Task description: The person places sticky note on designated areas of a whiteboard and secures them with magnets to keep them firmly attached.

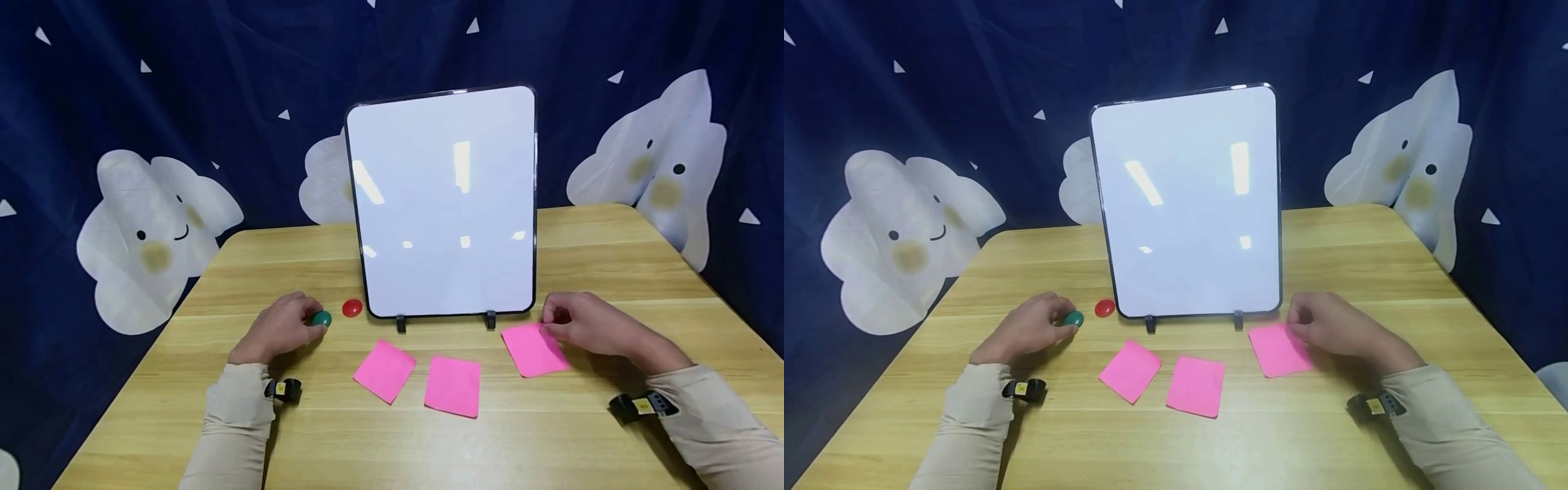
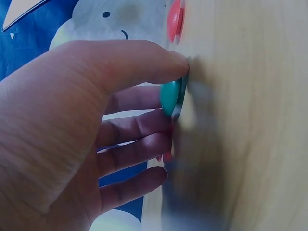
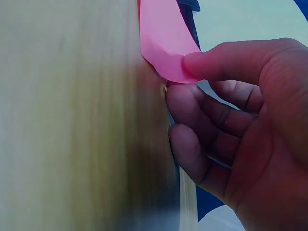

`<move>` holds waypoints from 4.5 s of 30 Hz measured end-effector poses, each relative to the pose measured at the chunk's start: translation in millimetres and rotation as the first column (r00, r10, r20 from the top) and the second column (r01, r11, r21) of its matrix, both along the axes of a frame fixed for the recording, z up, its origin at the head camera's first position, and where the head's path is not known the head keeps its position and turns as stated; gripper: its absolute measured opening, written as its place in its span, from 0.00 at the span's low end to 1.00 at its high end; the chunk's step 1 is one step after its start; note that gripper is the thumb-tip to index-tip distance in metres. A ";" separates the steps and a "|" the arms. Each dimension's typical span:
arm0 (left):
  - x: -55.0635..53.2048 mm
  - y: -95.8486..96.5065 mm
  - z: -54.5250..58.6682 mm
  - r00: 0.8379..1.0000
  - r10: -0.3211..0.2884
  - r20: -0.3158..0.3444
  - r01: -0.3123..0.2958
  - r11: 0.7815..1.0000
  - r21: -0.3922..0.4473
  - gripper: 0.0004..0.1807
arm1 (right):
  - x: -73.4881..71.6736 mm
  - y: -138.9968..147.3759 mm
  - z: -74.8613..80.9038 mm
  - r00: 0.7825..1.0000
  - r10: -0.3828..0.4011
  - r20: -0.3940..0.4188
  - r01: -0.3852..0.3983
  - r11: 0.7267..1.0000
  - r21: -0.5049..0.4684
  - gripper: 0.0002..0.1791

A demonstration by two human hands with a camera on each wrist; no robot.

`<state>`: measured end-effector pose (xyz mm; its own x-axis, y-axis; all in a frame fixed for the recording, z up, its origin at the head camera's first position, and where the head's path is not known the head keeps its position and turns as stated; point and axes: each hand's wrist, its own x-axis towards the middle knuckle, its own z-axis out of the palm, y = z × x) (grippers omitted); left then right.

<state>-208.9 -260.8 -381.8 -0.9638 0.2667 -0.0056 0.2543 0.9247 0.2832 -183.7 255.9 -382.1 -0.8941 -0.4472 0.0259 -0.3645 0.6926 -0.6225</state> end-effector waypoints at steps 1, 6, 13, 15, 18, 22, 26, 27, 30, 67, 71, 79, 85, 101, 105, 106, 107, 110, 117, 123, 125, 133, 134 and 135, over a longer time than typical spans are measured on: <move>-0.2 -0.1 -0.4 1.000 -0.001 -0.002 0.001 1.000 0.002 0.17 | 0.0 0.3 -0.5 1.000 -0.002 0.001 0.002 1.000 -0.011 0.10; -1.3 0.4 -1.5 1.000 -0.001 -0.017 0.001 1.000 0.010 0.16 | 0.4 1.3 -3.3 1.000 0.006 -0.021 -0.007 0.998 -0.056 0.10; -2.5 1.6 -2.0 1.000 0.018 -0.022 -0.018 1.000 0.016 0.16 | -0.5 0.7 -7.6 0.999 0.038 -0.017 -0.040 0.991 -0.128 0.11; -2.6 2.1 -2.4 0.999 0.027 -0.020 -0.027 1.000 0.016 0.15 | -1.1 0.7 -8.4 0.999 0.051 -0.012 -0.052 0.987 -0.150 0.11; -2.8 2.1 -3.4 0.999 0.028 -0.023 -0.028 0.999 0.019 0.14 | -1.8 0.8 -8.7 0.998 0.069 0.001 -0.068 0.982 -0.179 0.11; -3.4 1.8 -4.9 0.999 0.028 -0.034 -0.027 0.999 0.018 0.14 | -1.9 1.4 -7.5 0.996 0.083 0.023 -0.078 0.981 -0.180 0.11; -4.5 1.5 -6.3 0.998 0.028 -0.049 -0.027 0.999 0.021 0.14 | -1.1 1.9 -5.1 0.996 0.071 0.051 -0.062 0.984 -0.165 0.11; -4.6 1.5 -6.4 0.998 0.028 -0.052 -0.027 0.999 0.022 0.13 | -0.9 2.0 -4.5 0.996 0.067 0.057 -0.057 0.985 -0.160 0.11; -4.6 1.7 -6.5 0.998 0.026 -0.061 -0.025 0.999 0.024 0.13 | -0.3 1.7 -3.2 0.995 0.047 0.083 -0.035 0.989 -0.147 0.10; -3.9 7.9 -3.2 0.991 0.011 -0.136 -0.002 0.998 0.060 0.14 | -7.6 -6.2 19.4 0.992 0.053 0.110 -0.034 0.985 -0.169 0.07; -5.3 10.3 -2.8 0.988 0.008 -0.155 0.005 0.996 0.084 0.14 | -11.0 -7.8 26.7 0.994 0.030 0.109 -0.015 0.990 -0.139 0.07; -6.0 13.1 -4.2 0.986 -0.002 -0.166 0.018 0.995 0.098 0.14 | -17.9 -8.9 37.9 0.990 0.058 0.129 -0.040 0.989 -0.141 0.05; -6.0 13.1 -2.4 0.986 0.000 -0.165 0.016 0.995 0.098 0.14 | -24.4 -12.0 47.1 0.992 0.050 0.118 -0.033 0.989 -0.146 0.06; -3.0 9.9 -5.0 0.980 -0.004 -0.197 0.027 0.993 0.111 0.12 | -39.0 -15.9 56.3 0.996 0.031 0.079 -0.016 0.982 -0.187 0.07; -3.3 10.3 -4.1 0.979 -0.007 -0.204 0.030 0.993 0.110 0.12 | -40.1 -16.8 60.3 0.998 0.037 0.058 -0.026 0.983 -0.184 0.07; -3.3 10.3 -4.1 0.978 -0.009 -0.206 0.032 0.993 0.111 0.13 | -40.6 -17.2 61.7 0.998 0.036 0.056 -0.026 0.983 -0.181 0.07; -3.3 10.3 -4.0 0.978 -0.010 -0.209 0.034 0.993 0.111 0.13 | -40.7 -17.6 63.7 0.998 0.035 0.055 -0.024 0.984 -0.177 0.07; -2.8 10.4 -3.6 0.976 -0.013 -0.219 0.041 0.991 0.125 0.14 | -41.5 -18.0 71.0 0.998 0.021 0.055 -0.012 0.987 -0.160 0.07; -2.7 11.6 -4.2 0.975 -0.018 -0.223 0.050 0.989 0.138 0.16 | -42.7 -13.3 85.1 1.000 0.008 0.009 -0.006 0.985 -0.172 0.07; -3.6 13.6 -5.8 0.972 -0.026 -0.232 0.057 0.990 0.127 0.15 | -40.6 -12.3 84.8 1.000 -0.026 -0.004 0.024 0.973 -0.230 0.07; -4.2 14.7 -5.1 0.968 -0.040 -0.249 0.073 0.989 0.127 0.15 | -40.2 -12.9 83.7 0.999 -0.047 -0.016 0.042 0.968 -0.248 0.06; -2.5 17.7 -3.9 0.945 -0.067 -0.320 0.114 0.985 0.131 0.16 | -45.5 -17.0 78.6 0.990 -0.120 -0.078 0.091 0.949 -0.301 0.06; -2.2 17.8 -4.0 0.941 -0.071 -0.330 0.119 0.984 0.129 0.17 | -46.0 -17.3 78.1 0.988 -0.128 -0.084 0.097 0.949 -0.301 0.07; -1.7 18.1 -3.9 0.938 -0.072 -0.340 0.123 0.984 0.131 0.17 | -46.5 -17.8 77.6 0.986 -0.137 -0.092 0.104 0.948 -0.302 0.07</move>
<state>-210.6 -242.7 -385.7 -0.8726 0.3327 0.3576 0.4444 0.8446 0.2985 -230.3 238.2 -304.5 -0.9249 -0.2935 0.2415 -0.3674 0.5269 -0.7664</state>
